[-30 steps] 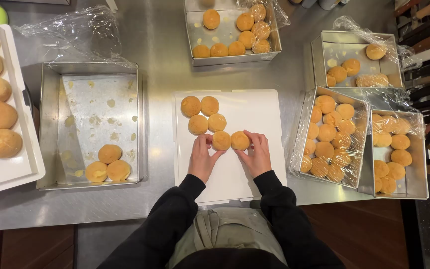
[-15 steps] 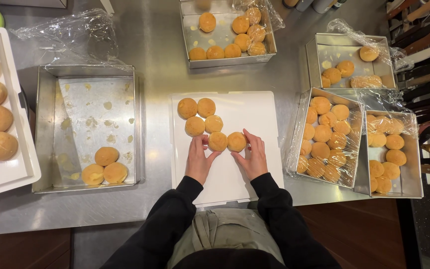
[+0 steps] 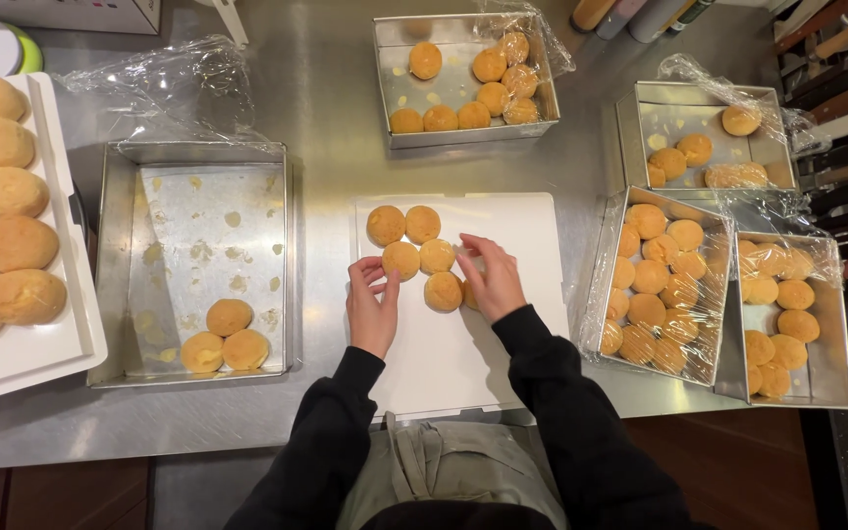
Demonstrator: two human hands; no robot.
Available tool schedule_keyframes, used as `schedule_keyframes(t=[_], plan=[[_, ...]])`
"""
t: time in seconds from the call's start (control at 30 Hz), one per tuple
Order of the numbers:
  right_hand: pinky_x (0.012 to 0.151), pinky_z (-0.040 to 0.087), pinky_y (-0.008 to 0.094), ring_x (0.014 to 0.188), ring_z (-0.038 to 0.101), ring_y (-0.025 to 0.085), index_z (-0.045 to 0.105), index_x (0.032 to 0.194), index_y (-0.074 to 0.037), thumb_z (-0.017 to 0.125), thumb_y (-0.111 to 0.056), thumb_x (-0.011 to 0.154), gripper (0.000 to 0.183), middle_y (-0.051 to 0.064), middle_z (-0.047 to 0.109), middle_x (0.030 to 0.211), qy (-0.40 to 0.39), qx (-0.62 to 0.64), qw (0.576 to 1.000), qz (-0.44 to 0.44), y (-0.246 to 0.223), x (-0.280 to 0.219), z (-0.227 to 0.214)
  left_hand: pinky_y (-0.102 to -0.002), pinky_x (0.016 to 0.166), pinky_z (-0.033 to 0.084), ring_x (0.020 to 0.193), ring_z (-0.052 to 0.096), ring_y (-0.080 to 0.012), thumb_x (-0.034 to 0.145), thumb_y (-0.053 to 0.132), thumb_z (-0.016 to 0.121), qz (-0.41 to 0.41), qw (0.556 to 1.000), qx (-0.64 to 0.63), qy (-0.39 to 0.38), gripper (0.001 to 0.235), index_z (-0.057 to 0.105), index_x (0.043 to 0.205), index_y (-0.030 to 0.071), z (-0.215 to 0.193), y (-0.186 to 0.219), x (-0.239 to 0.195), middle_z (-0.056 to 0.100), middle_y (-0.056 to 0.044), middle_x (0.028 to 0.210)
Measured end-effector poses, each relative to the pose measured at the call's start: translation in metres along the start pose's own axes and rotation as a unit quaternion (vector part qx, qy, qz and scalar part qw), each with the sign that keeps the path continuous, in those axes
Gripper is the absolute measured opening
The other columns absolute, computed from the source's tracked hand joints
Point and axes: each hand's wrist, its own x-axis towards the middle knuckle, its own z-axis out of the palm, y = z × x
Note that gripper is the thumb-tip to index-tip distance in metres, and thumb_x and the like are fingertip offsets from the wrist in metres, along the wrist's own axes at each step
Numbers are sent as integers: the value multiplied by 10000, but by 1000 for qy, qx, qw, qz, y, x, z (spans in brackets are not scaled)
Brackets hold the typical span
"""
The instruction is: Arrange small round pastries on a white tray in a specific pattern
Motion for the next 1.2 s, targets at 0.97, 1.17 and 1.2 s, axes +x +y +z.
schedule_keyframes(t=[0.97, 1.17, 1.2], plan=[[1061, 650, 405, 1163, 732, 316, 602, 1648, -155, 1036, -274, 881, 889, 162, 793, 1263, -94, 39, 995, 25, -25, 39, -10, -377, 940, 614, 1136, 687, -291, 849, 257, 1085, 78, 988, 124, 51, 758, 512, 1328, 129, 26, -16, 19, 677, -108, 1169], [1088, 662, 399, 1199, 750, 305, 603, 1666, -165, 1006, -334, 938, 849, 171, 802, 1330, -115, 56, 991, 27, -23, 38, -12, -348, 932, 652, 1187, 714, -336, 844, 215, 1082, 100, 988, 106, 56, 762, 518, 1344, 108, 27, -10, 15, 688, -148, 1196], [1096, 663, 428, 1213, 762, 324, 613, 1658, -141, 984, -355, 981, 801, 195, 794, 1348, -110, 63, 991, 35, -23, 38, -12, -363, 949, 659, 1206, 716, -355, 843, 200, 1080, 112, 986, 111, 61, 752, 534, 1348, 95, 25, -8, 15, 697, -160, 1208]])
